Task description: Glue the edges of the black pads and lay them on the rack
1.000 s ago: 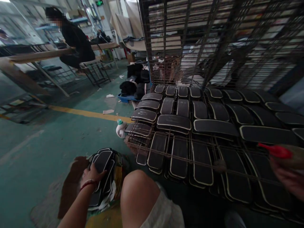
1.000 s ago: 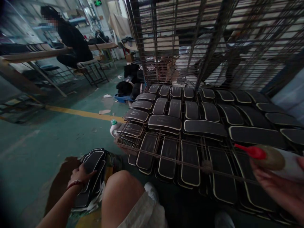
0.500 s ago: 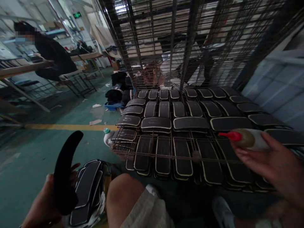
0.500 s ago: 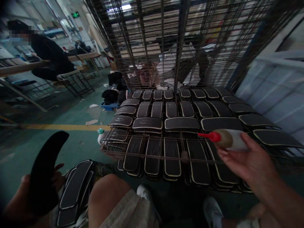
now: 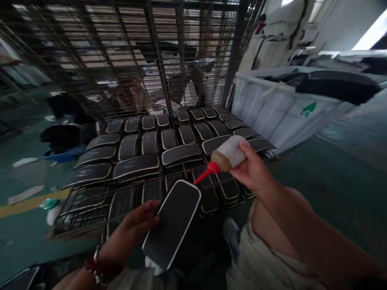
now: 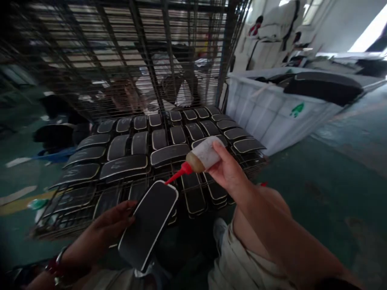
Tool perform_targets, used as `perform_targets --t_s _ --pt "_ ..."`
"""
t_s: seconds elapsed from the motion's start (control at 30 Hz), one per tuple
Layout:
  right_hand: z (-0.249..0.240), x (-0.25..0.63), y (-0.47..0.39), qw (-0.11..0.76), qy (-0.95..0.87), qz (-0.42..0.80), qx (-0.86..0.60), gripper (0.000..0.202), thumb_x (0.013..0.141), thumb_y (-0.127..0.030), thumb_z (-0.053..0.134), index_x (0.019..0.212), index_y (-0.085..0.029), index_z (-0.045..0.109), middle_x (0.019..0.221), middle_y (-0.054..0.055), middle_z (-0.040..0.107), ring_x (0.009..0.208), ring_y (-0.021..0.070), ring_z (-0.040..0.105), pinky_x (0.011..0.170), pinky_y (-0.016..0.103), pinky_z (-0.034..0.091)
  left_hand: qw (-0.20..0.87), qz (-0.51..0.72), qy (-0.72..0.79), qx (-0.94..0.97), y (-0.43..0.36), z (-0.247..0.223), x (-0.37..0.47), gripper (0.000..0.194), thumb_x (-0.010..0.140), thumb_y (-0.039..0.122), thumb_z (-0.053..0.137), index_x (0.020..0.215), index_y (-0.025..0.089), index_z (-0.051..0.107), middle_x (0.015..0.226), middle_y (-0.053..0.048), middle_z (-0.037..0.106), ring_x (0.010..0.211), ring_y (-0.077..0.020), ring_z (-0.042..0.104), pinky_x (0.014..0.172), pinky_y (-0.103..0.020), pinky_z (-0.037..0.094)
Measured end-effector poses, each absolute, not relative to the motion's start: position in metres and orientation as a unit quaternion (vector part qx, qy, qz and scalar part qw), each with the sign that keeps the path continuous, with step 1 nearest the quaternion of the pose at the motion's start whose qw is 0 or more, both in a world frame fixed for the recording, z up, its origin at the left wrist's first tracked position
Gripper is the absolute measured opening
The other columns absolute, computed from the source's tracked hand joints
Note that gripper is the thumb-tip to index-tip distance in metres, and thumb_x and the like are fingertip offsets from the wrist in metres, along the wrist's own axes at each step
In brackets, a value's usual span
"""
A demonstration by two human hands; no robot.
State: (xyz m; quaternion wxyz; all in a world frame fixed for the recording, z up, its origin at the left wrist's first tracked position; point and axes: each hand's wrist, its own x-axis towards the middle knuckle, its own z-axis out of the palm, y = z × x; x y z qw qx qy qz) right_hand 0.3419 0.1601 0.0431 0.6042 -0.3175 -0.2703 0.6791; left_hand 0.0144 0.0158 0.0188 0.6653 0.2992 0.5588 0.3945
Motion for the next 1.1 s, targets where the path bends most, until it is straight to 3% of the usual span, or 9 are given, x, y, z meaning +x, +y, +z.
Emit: perform_targets --t_s 0.13,0.33,0.63,0.8,1.1 --pt "0.041 0.351 0.158 0.612 -0.337 0.643 -0.315 0.054 0.062 -0.058 0.107 0.093 -0.025 0.077 0.088 -0.001 0.077 0.076 0.0160 0.070 0.068 0.026 0.063 0.662 0.331 0.566 0.363 0.027 0.019 0.022 0.041 0.070 0.047 0.104 0.101 0.024 0.089 0.098 -0.007 0.088 0.086 -0.0263 0.082 0.077 -0.031 0.065" --pt "0.037 0.360 0.154 0.569 -0.421 0.621 -0.337 0.051 0.072 -0.063 0.099 0.095 -0.024 0.076 0.083 0.002 0.068 0.073 0.0178 0.061 0.064 0.030 0.056 0.652 0.266 0.582 0.407 0.027 0.011 0.008 0.044 0.082 0.049 0.095 0.120 0.028 0.089 0.116 -0.009 0.089 0.099 -0.0337 0.085 0.083 -0.036 0.066" --pt "0.043 0.361 0.149 0.562 -0.443 0.612 -0.337 0.052 0.069 -0.061 0.100 0.093 -0.023 0.074 0.083 0.001 0.067 0.071 0.0165 0.059 0.058 0.027 0.051 0.628 0.234 0.610 0.423 0.029 0.027 0.010 0.050 0.066 0.062 0.100 0.106 0.033 0.092 0.106 -0.007 0.091 0.093 -0.0330 0.084 0.079 -0.035 0.067" --pt "0.043 0.361 0.147 0.565 -0.445 0.616 -0.321 0.050 0.070 -0.056 0.101 0.095 -0.022 0.076 0.087 0.001 0.068 0.076 0.0155 0.061 0.065 0.026 0.052 0.621 0.237 0.613 0.427 0.025 0.019 -0.001 0.048 0.065 0.061 0.100 0.105 0.035 0.093 0.105 -0.007 0.090 0.092 -0.0318 0.083 0.079 -0.035 0.066" --pt "0.042 0.364 0.142 0.546 -0.463 0.621 -0.320 0.054 0.070 -0.057 0.099 0.107 -0.023 0.077 0.093 0.003 0.072 0.082 0.0215 0.066 0.076 0.035 0.058 0.603 0.255 0.616 0.438 0.021 0.007 -0.021 0.040 0.076 0.056 0.095 0.110 0.035 0.091 0.109 -0.006 0.089 0.097 -0.0307 0.081 0.083 -0.035 0.065"
